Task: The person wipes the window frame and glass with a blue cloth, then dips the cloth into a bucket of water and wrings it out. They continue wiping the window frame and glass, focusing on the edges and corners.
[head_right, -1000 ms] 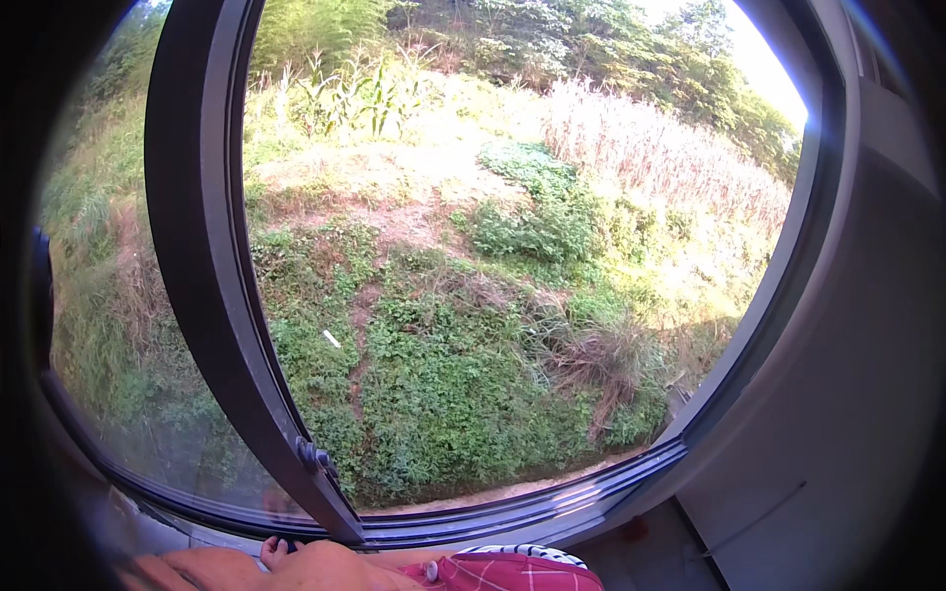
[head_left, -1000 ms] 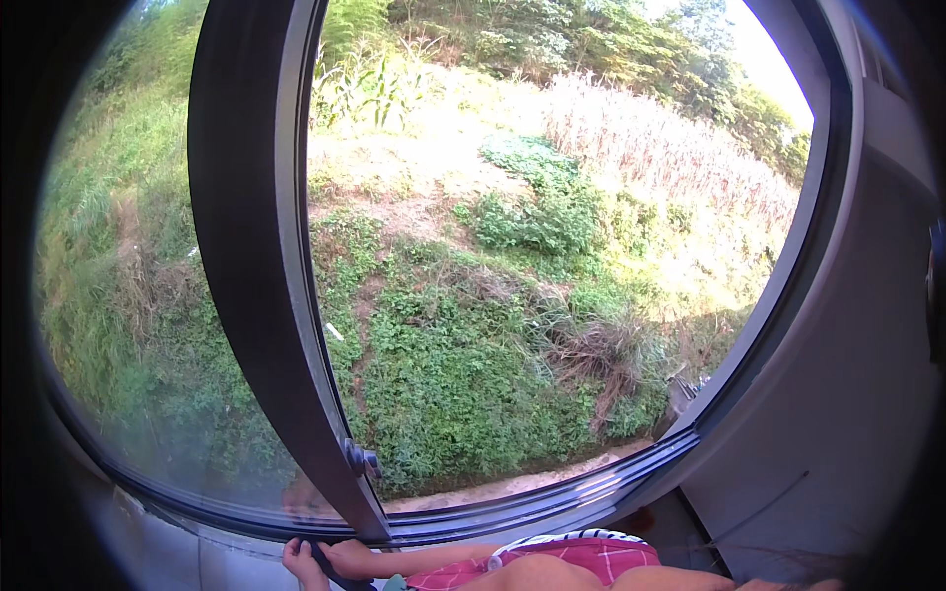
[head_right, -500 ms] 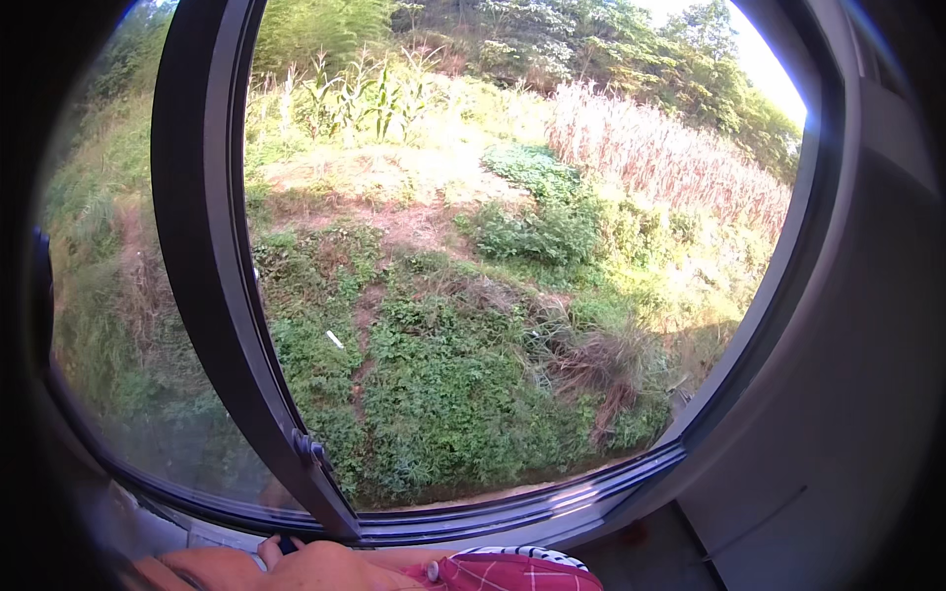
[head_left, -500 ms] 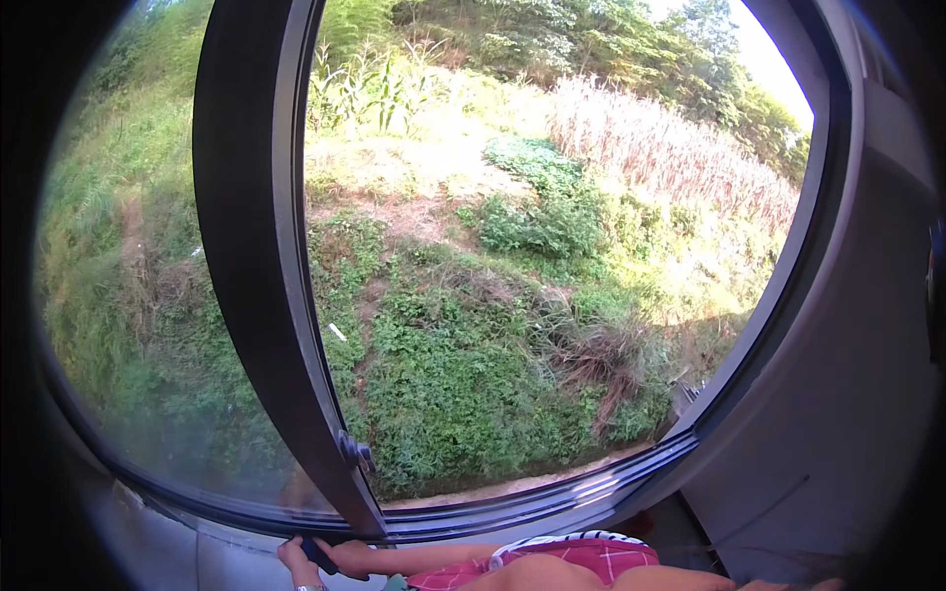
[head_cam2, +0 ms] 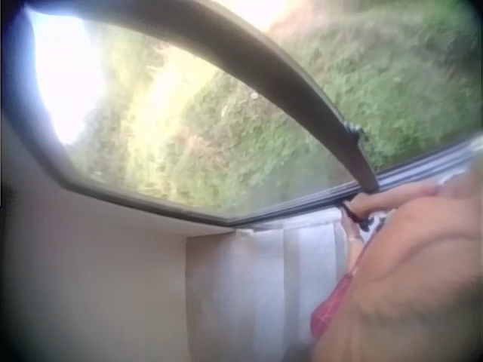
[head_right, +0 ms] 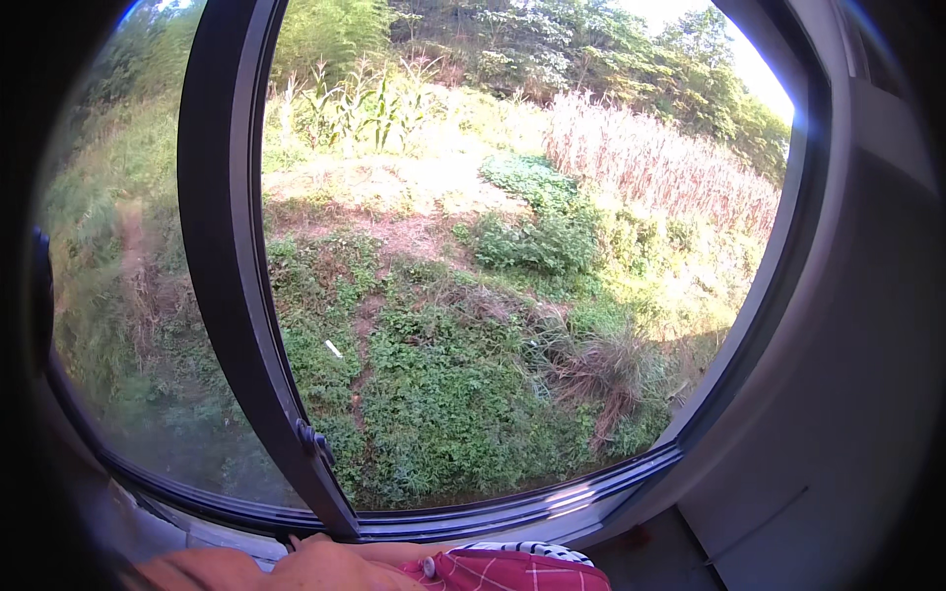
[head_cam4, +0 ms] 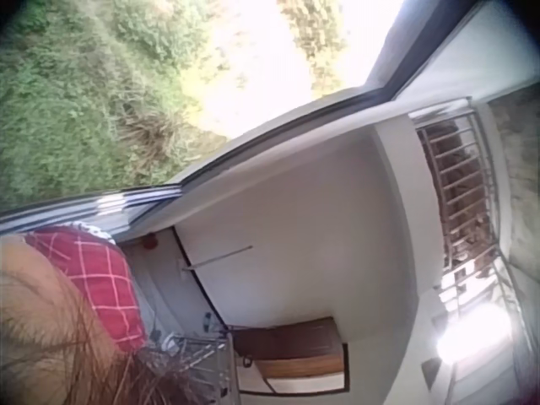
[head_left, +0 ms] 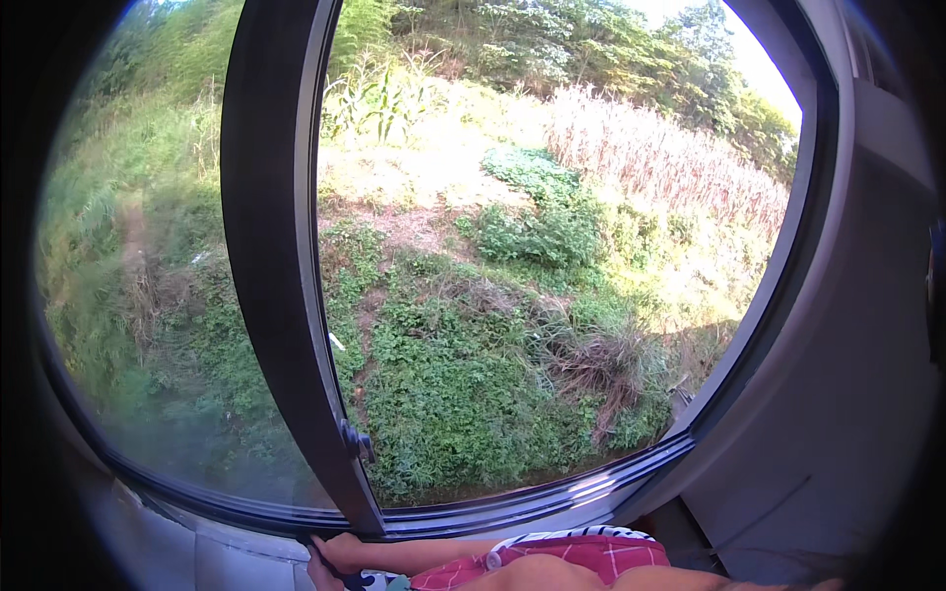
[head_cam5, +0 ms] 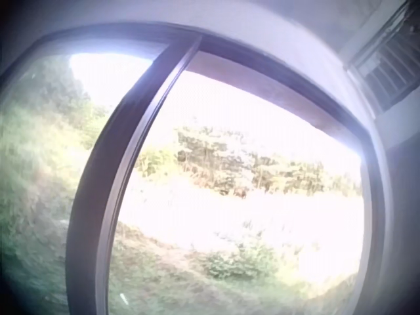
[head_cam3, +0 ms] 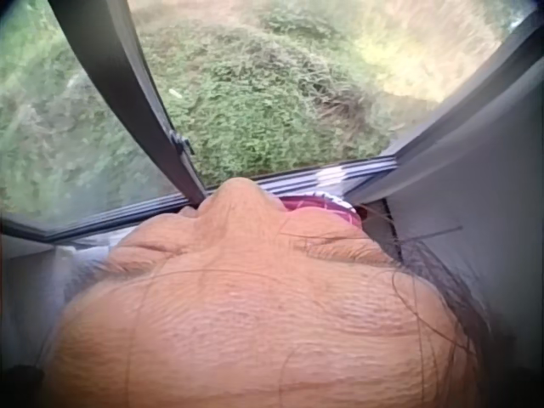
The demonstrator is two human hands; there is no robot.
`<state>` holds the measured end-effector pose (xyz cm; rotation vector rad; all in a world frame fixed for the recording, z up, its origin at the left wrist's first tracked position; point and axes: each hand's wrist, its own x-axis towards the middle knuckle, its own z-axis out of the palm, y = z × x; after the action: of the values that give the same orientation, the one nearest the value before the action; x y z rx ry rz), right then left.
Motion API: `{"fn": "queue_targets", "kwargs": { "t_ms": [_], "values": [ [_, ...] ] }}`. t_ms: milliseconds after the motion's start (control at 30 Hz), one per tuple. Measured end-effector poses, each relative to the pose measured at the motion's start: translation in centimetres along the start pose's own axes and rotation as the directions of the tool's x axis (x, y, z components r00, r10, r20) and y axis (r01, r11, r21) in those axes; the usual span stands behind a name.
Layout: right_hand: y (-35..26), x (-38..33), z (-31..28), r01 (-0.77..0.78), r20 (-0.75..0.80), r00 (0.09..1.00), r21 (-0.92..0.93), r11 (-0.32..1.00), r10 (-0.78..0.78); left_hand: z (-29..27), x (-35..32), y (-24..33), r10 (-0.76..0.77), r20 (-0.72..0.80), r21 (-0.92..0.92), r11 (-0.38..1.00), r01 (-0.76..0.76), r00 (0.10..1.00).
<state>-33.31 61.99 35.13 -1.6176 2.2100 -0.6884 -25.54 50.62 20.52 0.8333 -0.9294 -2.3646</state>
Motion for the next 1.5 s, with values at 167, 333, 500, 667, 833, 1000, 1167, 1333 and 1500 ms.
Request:
{"fn": "queue_targets", "kwargs": {
  "t_ms": [167,333,500,667,833,1000,1167,1333,1500],
  "values": [
    [0.3,0.0,0.1,-0.020,0.028,0.999,-0.011,1.000,0.021,-0.8,0.9,2.3,0.182,-0.001,0.067,0.981,-0.181,0.983],
    [0.1,0.2,0.7,-0.054,0.091,0.994,-0.043,0.998,0.057,0.5,1.6,5.3,0.399,-0.172,0.547,0.799,-0.249,0.901],
    [0.7,0.0,0.7,-0.115,0.143,0.982,-0.058,0.992,0.122,1.5,2.7,5.0,0.434,-0.188,0.667,0.715,-0.210,0.881],
    [0.6,-2.0,-1.2,0.025,0.003,1.000,0.093,0.995,-0.025,2.0,3.1,3.0,0.473,-0.243,0.693,0.696,-0.190,0.847],
    [0.0,-1.9,-0.9,0.079,-0.038,0.996,0.113,0.990,-0.075,2.3,2.5,2.6,0.592,-0.193,0.863,0.483,-0.152,0.783],
    [-0.8,-0.9,-0.2,0.083,-0.090,0.992,-0.002,0.997,-0.083,-0.3,5.1,1.7,0.595,-0.329,0.753,0.634,-0.177,0.733],
    [-1.1,0.0,1.3,0.056,-0.220,0.970,-0.196,0.979,-0.100,-1.7,6.1,1.8,0.243,-0.402,0.298,0.946,-0.125,0.883],
    [0.4,0.4,2.1,0.122,-0.250,0.953,-0.203,0.971,-0.172,2.9,1.7,3.8,0.316,-0.405,0.222,0.944,-0.242,0.858],
    [-0.7,1.2,0.8,0.187,-0.144,0.967,-0.166,0.968,-0.212,-1.8,4.3,2.3,0.582,-0.197,0.613,0.701,-0.364,0.789]
  ]
}}
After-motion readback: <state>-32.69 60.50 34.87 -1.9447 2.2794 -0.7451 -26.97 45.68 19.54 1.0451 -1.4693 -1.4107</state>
